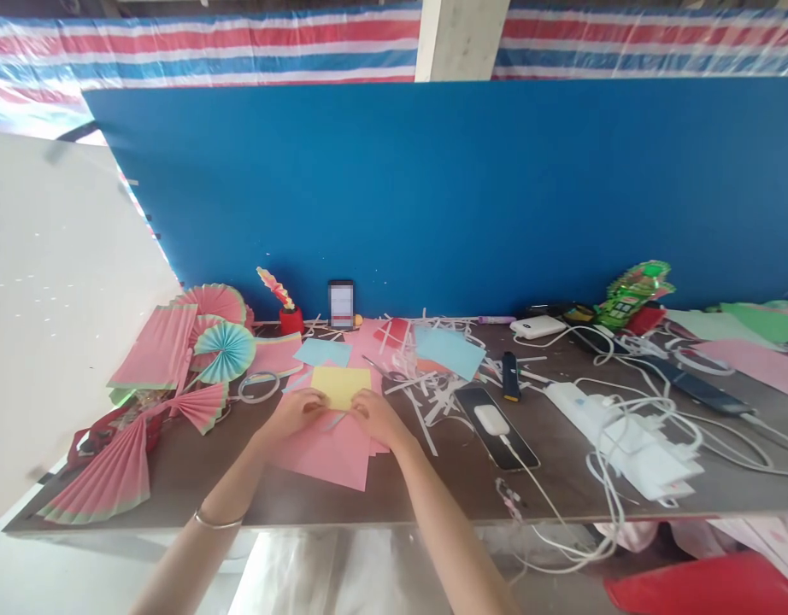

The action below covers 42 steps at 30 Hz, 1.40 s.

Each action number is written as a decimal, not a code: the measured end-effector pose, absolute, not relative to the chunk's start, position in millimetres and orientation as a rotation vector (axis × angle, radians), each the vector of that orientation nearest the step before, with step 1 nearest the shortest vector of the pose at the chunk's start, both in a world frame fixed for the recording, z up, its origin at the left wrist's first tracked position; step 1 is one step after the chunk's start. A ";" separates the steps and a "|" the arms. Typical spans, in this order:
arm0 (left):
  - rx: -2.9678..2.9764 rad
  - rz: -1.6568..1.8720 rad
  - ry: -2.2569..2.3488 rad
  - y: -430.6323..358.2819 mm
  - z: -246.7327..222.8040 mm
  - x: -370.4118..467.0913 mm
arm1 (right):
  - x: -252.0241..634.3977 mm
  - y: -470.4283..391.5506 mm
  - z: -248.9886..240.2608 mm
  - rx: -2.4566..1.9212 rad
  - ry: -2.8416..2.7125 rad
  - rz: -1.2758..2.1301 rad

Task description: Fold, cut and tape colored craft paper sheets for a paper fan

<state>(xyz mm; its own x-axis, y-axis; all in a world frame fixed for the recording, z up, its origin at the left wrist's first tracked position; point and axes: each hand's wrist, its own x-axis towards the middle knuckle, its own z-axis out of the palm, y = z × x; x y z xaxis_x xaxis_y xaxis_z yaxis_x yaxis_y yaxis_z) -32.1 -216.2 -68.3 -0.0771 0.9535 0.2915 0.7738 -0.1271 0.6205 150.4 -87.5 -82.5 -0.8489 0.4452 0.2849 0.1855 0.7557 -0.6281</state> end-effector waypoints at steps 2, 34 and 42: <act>1.894 1.021 1.904 -215.6 -69.0 -33.7 | 149.4 -86.6 -83.2 -0.492 -2.516 0.838; 1.779 1.008 2.019 -219.7 -83.8 -33.2 | 151.5 -85.7 -80.1 -0.917 -2.409 0.566; 1.684 0.773 2.307 -216.9 -80.8 -33.2 | 155.9 -72.8 -80.0 -1.025 -1.840 0.505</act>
